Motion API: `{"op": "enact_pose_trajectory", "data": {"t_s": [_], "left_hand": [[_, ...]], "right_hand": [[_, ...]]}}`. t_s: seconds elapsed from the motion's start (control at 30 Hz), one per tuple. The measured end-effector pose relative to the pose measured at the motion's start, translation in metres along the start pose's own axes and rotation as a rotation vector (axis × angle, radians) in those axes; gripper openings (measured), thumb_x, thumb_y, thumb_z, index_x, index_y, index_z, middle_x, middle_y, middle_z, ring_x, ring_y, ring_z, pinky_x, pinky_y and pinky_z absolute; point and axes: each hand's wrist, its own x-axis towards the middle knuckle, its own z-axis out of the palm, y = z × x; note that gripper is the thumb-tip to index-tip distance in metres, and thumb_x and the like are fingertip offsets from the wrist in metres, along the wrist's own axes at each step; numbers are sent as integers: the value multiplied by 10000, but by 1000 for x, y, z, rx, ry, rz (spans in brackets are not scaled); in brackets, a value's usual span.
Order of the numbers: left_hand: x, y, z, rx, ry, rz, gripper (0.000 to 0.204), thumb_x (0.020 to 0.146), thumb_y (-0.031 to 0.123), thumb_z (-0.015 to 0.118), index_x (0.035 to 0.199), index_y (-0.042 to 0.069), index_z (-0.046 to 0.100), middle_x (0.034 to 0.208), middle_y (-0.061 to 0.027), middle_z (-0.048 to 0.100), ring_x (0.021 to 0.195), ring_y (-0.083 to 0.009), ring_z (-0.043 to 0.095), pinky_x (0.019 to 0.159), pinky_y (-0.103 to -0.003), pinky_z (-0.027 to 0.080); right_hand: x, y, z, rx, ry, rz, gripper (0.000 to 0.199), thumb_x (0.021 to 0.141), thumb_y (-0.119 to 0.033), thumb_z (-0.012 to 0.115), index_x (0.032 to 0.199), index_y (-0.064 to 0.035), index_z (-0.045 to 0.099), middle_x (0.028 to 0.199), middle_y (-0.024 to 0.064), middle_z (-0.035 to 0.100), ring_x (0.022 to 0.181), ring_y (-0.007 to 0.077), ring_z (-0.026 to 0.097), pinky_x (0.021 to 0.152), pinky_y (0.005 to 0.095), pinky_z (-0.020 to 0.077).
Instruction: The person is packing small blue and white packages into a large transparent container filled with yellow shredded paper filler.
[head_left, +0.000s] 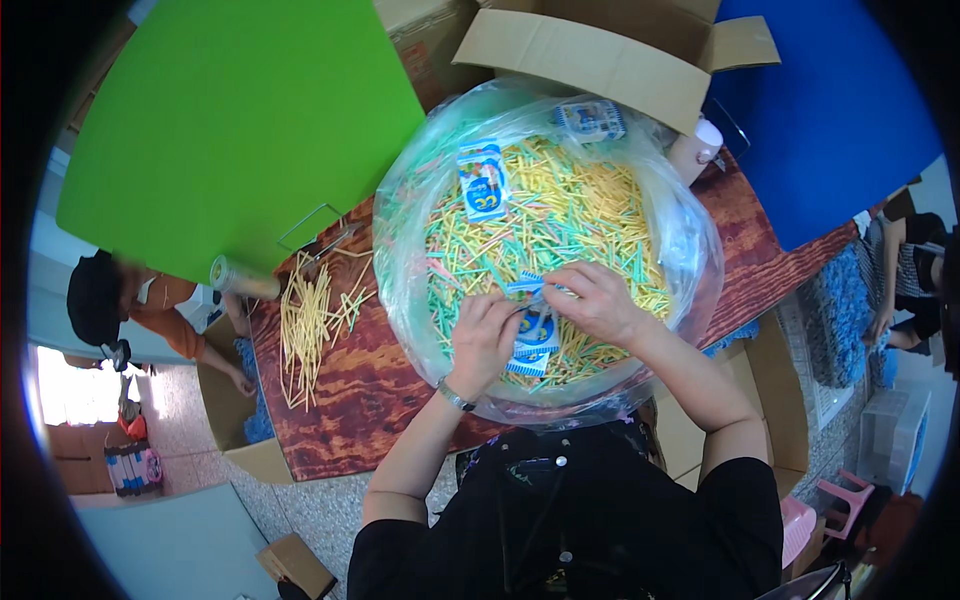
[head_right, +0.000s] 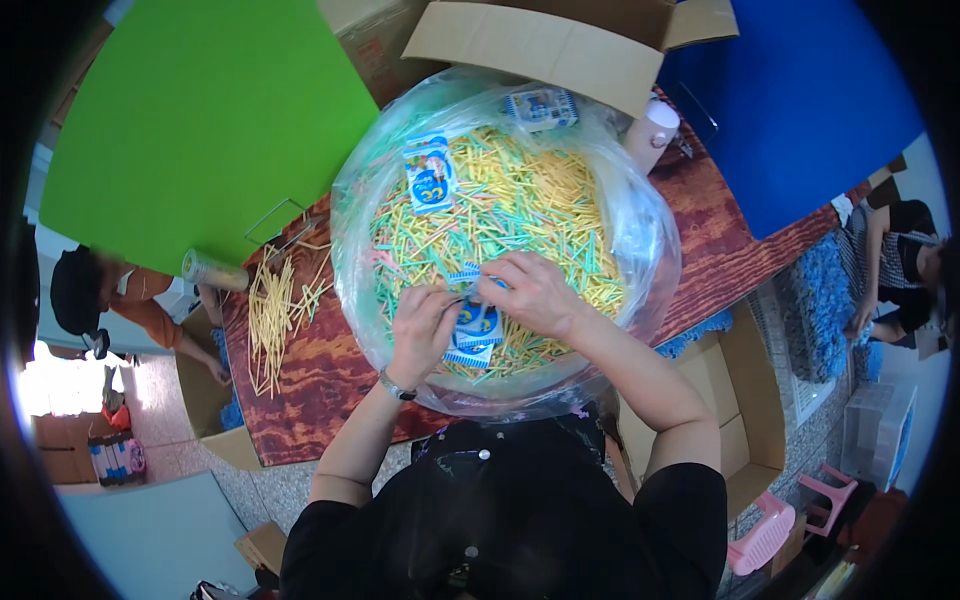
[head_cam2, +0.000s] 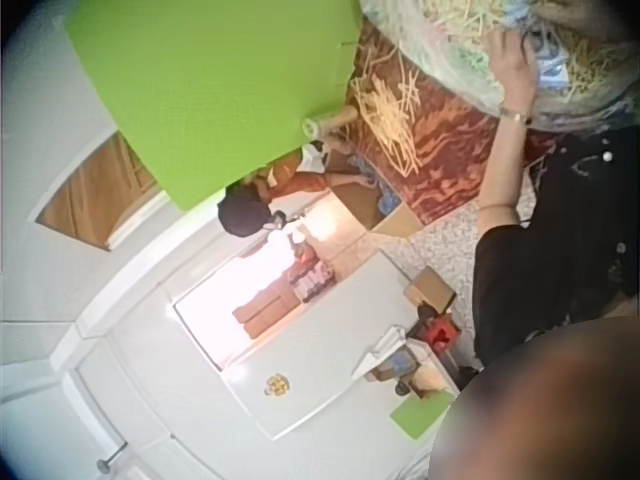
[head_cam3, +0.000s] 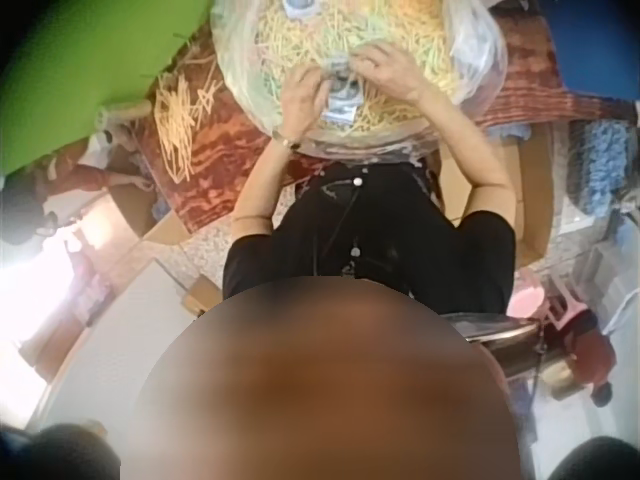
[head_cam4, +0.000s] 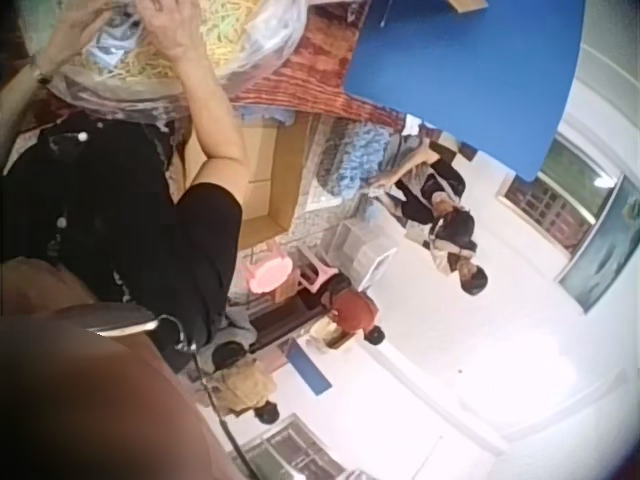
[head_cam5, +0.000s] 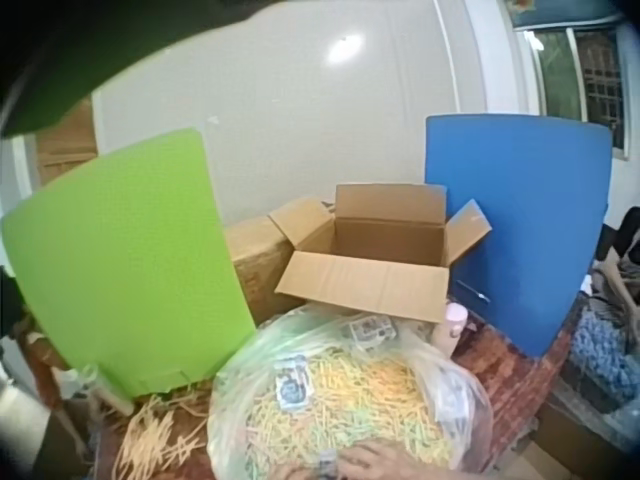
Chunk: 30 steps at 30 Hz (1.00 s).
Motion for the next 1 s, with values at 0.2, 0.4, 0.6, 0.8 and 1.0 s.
{"op": "enact_pose_trajectory", "data": {"t_s": [0.2, 0.4, 0.6, 0.8, 1.0], "left_hand": [[6, -7, -1, -304, -83, -169, 138, 792, 68, 721, 891, 4, 649, 881, -77, 625, 778, -166, 580, 639, -294, 455], [17, 0, 1, -429, -305, -395, 189, 793, 156, 747, 768, 2, 640, 703, -57, 600, 618, -129, 556, 568, -262, 447], [24, 1, 14, -480, -248, -493, 219, 761, 168, 786, 763, 9, 635, 645, -34, 589, 574, -87, 523, 519, -255, 425], [17, 6, 8, -477, -175, -480, 243, 751, 142, 793, 721, 12, 589, 650, 13, 548, 607, -49, 473, 535, -225, 395], [20, 9, 12, -445, -179, -493, 259, 767, 163, 791, 728, 17, 580, 640, 20, 514, 591, -52, 439, 512, -225, 365]], "right_hand": [[15, -5, -10, 631, -174, 544, 203, 823, -176, 718, 961, -47, 644, 890, 96, 656, 789, 256, 649, 674, 342, 504], [18, 2, -18, 682, -161, 454, 188, 833, -180, 678, 944, -36, 629, 830, 136, 640, 760, 315, 631, 658, 391, 487], [18, 7, -29, 665, -148, 455, 218, 831, -115, 651, 1035, -41, 626, 875, 133, 658, 797, 318, 646, 690, 376, 510], [7, 72, -19, 671, -142, 632, 272, 831, -112, 641, 1091, -40, 613, 913, 132, 661, 815, 314, 652, 747, 386, 522], [-16, 148, 19, -239, -493, 597, 274, 781, -157, 671, 1017, -38, 602, 1092, 161, 554, 1052, 337, 572, 848, 434, 514]]}}
